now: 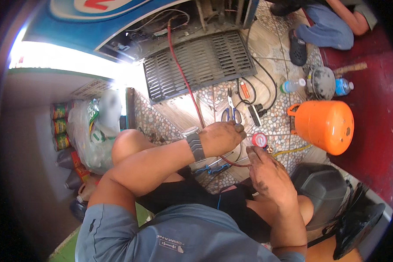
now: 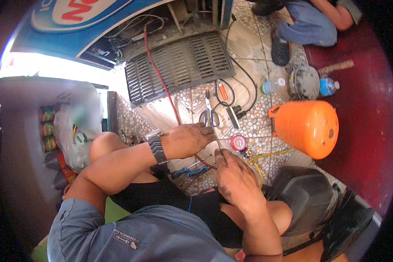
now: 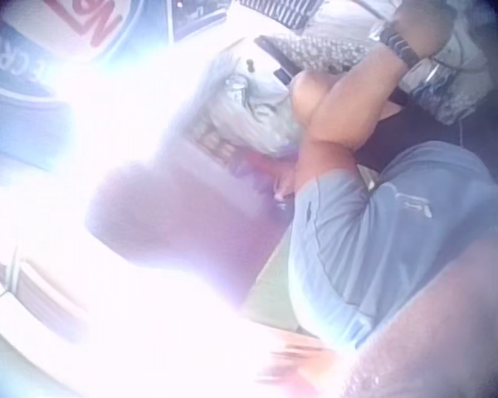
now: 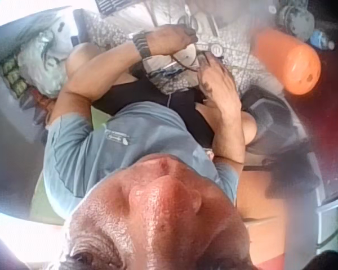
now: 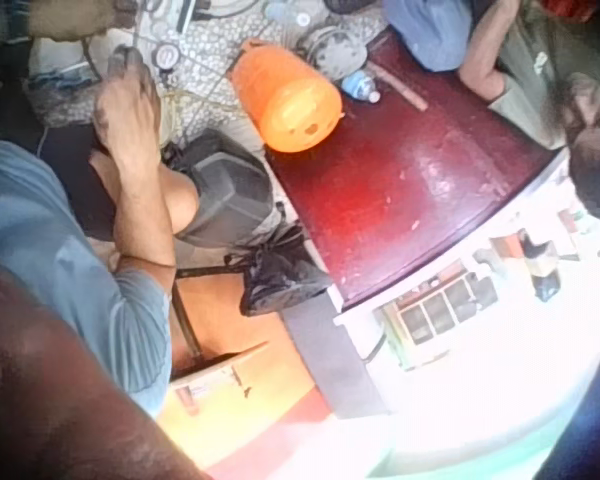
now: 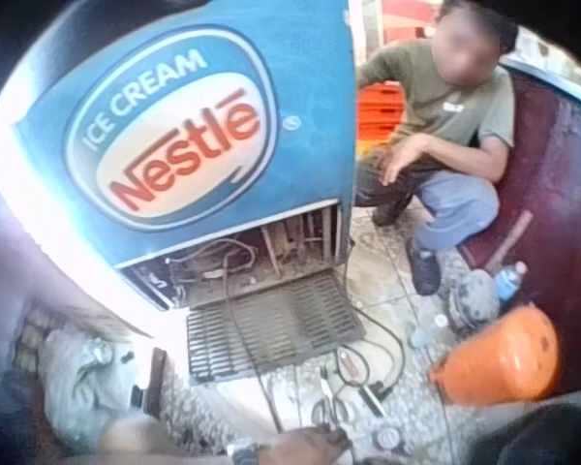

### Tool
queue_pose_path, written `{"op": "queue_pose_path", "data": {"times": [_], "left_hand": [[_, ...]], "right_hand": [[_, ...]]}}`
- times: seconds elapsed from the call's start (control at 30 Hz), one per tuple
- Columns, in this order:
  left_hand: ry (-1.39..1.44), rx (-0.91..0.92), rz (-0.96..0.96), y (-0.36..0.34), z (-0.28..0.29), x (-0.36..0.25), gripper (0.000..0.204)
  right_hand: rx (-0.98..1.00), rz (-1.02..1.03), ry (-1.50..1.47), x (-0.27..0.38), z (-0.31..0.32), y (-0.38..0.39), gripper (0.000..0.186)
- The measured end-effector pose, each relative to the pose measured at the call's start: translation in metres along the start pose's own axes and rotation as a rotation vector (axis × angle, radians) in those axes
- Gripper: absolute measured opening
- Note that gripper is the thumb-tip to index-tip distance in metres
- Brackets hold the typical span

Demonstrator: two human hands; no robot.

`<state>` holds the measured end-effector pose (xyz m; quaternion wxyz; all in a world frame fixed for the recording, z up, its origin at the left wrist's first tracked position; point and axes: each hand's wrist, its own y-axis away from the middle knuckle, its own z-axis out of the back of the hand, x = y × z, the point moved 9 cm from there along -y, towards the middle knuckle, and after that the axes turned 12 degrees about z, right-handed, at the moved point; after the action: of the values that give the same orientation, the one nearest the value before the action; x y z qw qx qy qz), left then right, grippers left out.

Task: The person inspects the interior and lower components of a chest freezer, then uses a pressure gauge and a small bottle to check for leaks in the cooling system while sitting on the floor.

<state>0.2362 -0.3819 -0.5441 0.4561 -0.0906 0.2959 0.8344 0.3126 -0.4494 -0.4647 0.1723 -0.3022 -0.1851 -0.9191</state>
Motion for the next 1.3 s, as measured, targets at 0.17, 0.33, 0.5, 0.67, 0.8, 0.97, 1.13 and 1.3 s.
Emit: {"op": "queue_pose_path", "data": {"times": [0.17,0.33,0.5,0.67,0.8,0.97,1.13,1.3], "left_hand": [[-0.003,0.011,0.04,-0.002,0.003,0.01,0.037],[0.008,-0.09,0.024,0.0,0.01,0.014,0.032],[-0.028,-0.039,0.031,0.001,0.014,0.015,0.034],[0.017,-0.105,0.033,0.002,0.016,0.021,0.031],[0.018,-0.175,0.019,0.001,0.015,0.025,0.029],[-0.009,-0.151,0.039,0.001,0.015,0.026,0.027],[-0.028,-0.106,0.068,0.0,0.015,0.027,0.027],[-0.011,-0.118,0.047,-0.004,0.01,0.028,0.028]], "right_hand": [[0.046,0.003,-0.003,-0.004,-0.008,-0.004,0.045],[0.074,-0.004,0.023,-0.003,-0.009,-0.011,0.045],[0.103,-0.002,0.027,-0.005,-0.014,-0.015,0.046],[0.096,-0.009,0.022,-0.007,-0.015,-0.018,0.046],[0.14,-0.044,0.001,-0.012,-0.018,-0.019,0.051],[0.164,-0.076,-0.015,-0.013,-0.02,-0.018,0.05],[0.105,-0.001,0.003,-0.01,-0.015,-0.019,0.045],[0.078,0.019,0.019,-0.01,-0.015,-0.018,0.043]]}}
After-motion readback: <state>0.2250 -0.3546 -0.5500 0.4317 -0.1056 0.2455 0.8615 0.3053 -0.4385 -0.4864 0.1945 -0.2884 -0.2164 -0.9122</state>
